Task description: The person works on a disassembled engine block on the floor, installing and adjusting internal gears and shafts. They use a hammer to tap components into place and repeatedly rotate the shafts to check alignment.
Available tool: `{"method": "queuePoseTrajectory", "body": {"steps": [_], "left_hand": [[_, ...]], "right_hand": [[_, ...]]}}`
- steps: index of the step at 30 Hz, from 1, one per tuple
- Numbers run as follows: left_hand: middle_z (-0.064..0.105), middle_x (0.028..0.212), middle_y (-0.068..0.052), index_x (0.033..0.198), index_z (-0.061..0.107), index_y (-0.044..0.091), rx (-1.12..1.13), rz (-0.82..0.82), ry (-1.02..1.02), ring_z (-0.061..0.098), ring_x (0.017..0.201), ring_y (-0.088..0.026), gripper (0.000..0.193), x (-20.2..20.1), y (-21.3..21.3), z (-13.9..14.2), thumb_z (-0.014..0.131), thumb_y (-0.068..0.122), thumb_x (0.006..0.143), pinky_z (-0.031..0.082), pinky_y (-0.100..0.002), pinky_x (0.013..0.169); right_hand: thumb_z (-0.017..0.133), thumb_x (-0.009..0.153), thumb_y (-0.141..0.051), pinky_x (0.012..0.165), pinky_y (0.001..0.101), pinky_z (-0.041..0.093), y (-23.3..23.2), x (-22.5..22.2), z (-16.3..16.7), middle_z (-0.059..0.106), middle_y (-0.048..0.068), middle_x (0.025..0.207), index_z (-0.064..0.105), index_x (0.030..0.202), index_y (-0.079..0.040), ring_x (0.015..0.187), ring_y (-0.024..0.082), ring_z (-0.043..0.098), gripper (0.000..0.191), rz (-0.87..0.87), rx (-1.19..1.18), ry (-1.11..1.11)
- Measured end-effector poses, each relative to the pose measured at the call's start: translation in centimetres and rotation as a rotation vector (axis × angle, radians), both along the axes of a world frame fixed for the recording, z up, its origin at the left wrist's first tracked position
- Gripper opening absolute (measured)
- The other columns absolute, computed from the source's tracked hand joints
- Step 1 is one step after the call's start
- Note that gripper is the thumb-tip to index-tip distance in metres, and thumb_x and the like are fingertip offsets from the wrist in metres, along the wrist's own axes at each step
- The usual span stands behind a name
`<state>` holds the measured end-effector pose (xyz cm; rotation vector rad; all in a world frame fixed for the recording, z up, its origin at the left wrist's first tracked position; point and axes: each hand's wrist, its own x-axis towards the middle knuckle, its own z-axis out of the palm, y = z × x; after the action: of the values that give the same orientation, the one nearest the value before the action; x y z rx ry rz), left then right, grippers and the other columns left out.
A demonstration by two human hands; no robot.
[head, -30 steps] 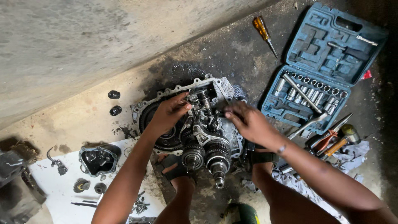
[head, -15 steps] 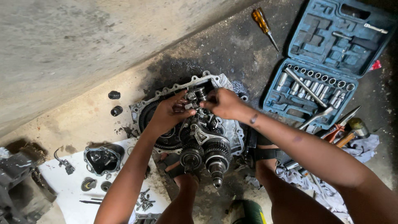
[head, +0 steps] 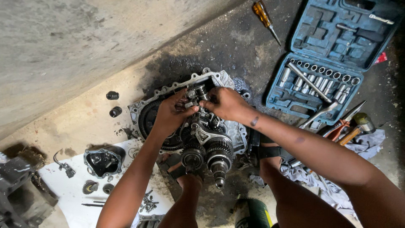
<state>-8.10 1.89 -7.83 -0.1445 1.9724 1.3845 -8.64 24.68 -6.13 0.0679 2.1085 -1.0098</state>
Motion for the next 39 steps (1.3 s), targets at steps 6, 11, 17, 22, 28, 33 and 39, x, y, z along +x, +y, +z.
{"method": "queuePoseTrajectory", "body": {"steps": [6,11,17,22,28,33,39], "left_hand": [[0.073,0.095,-0.006,0.144,0.053,-0.005,-0.017,-0.013,0.045,0.068,0.081,-0.007,0.076,0.0,0.1,0.5,0.086,0.022,0.081,0.056,-0.024,0.071],[0.071,0.091,-0.007,0.144,0.053,-0.003,-0.081,-0.062,0.048,0.066,0.077,-0.009,0.080,-0.5,0.2,0.9,0.088,0.024,0.078,0.056,-0.025,0.068],[0.074,0.093,-0.005,0.143,0.054,0.000,-0.244,-0.143,0.079,0.070,0.079,-0.009,0.077,-0.7,0.4,1.7,0.087,0.029,0.080,0.056,-0.025,0.070],[0.072,0.095,-0.006,0.141,0.055,0.001,-0.110,-0.117,0.104,0.070,0.082,-0.010,0.073,-0.9,0.0,1.9,0.086,0.028,0.082,0.058,-0.026,0.071],[0.072,0.093,-0.009,0.144,0.053,0.002,-0.131,-0.125,0.073,0.066,0.079,-0.011,0.069,-0.5,-0.7,1.2,0.083,0.024,0.086,0.056,-0.028,0.071],[0.074,0.097,-0.008,0.143,0.053,0.001,-0.123,-0.133,0.121,0.070,0.083,-0.010,0.069,-0.5,-0.8,1.0,0.084,0.023,0.085,0.059,-0.027,0.076],[0.074,0.099,-0.008,0.147,0.053,0.003,-0.136,-0.159,0.102,0.071,0.083,-0.011,0.071,-0.5,-0.9,1.0,0.083,0.022,0.085,0.059,-0.027,0.077]], "right_hand": [[0.072,0.089,-0.052,0.070,0.0396,0.056,0.2,-0.1,-0.6,0.073,0.013,0.074,0.075,0.102,-0.004,0.066,0.023,0.068,0.050,0.020,-0.029,-0.108],[0.070,0.093,-0.050,0.060,0.0413,0.047,-0.5,-0.1,-0.7,0.066,0.008,0.068,0.074,0.098,-0.005,0.059,0.020,0.056,0.046,-0.053,0.009,-0.242],[0.069,0.094,-0.050,0.061,0.0380,0.048,-0.7,-0.3,-1.4,0.063,0.008,0.062,0.077,0.092,-0.007,0.056,0.016,0.055,0.044,-0.048,-0.010,-0.167],[0.075,0.090,-0.050,0.062,0.0376,0.050,-0.7,-0.4,-1.2,0.065,0.006,0.069,0.075,0.095,-0.005,0.061,0.015,0.058,0.046,-0.103,-0.042,-0.020],[0.074,0.088,-0.050,0.072,0.0450,0.052,-0.4,-3.1,-0.5,0.070,0.014,0.078,0.077,0.101,-0.006,0.074,0.027,0.067,0.046,0.062,0.021,-0.160],[0.073,0.090,-0.050,0.076,0.0427,0.053,-0.4,-3.5,0.3,0.072,0.016,0.077,0.079,0.099,-0.004,0.077,0.028,0.070,0.047,0.094,0.017,-0.118],[0.072,0.090,-0.052,0.075,0.0435,0.053,-0.5,-2.8,0.8,0.073,0.017,0.080,0.076,0.104,-0.008,0.075,0.028,0.069,0.046,0.061,0.032,-0.125]]}}
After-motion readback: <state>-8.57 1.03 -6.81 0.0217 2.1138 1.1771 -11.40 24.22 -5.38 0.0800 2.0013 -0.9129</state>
